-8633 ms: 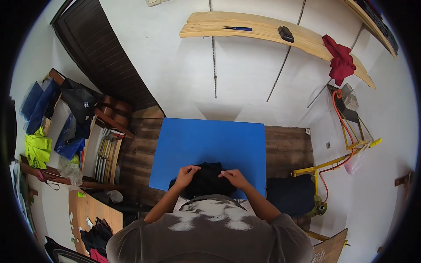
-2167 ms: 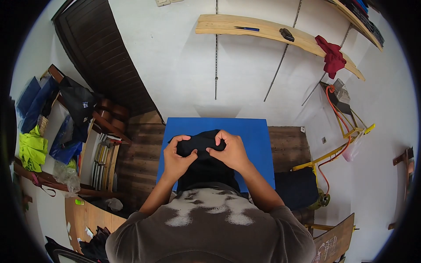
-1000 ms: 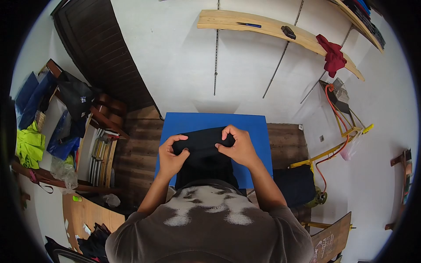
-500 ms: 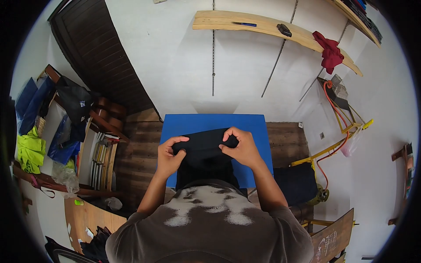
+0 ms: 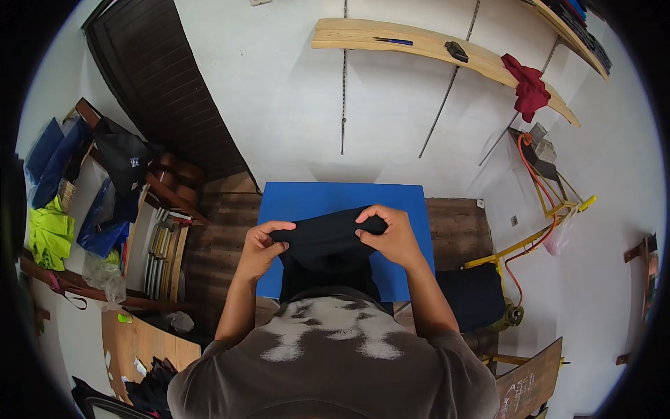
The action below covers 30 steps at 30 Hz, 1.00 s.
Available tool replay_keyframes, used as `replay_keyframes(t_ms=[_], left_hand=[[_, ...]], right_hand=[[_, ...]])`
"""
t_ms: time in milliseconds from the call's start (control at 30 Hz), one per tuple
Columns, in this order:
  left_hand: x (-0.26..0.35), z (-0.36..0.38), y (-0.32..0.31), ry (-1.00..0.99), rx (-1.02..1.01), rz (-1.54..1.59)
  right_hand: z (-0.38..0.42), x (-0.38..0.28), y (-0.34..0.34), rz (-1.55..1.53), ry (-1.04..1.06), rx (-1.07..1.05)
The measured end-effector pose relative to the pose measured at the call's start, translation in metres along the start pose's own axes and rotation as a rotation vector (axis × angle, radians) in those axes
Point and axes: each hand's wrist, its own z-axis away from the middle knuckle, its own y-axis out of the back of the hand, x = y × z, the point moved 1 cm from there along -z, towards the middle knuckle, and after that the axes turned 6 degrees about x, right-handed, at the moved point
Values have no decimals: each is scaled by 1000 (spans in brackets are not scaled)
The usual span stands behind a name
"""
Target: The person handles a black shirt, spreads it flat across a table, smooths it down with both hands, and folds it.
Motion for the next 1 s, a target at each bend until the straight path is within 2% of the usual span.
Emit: replay_keyframes(t_ms=[267, 333, 633, 1000], left_hand=[[2, 1, 9, 52, -77, 42], [3, 1, 9, 118, -63, 63], [7, -2, 3, 98, -4, 53], [7, -4, 11, 68, 3, 28]], right_hand=[[2, 4, 7, -8, -16, -14], [2, 6, 9, -32, -8, -20], [5, 29, 13, -116, -35, 0], [0, 15, 16, -105, -67, -64]])
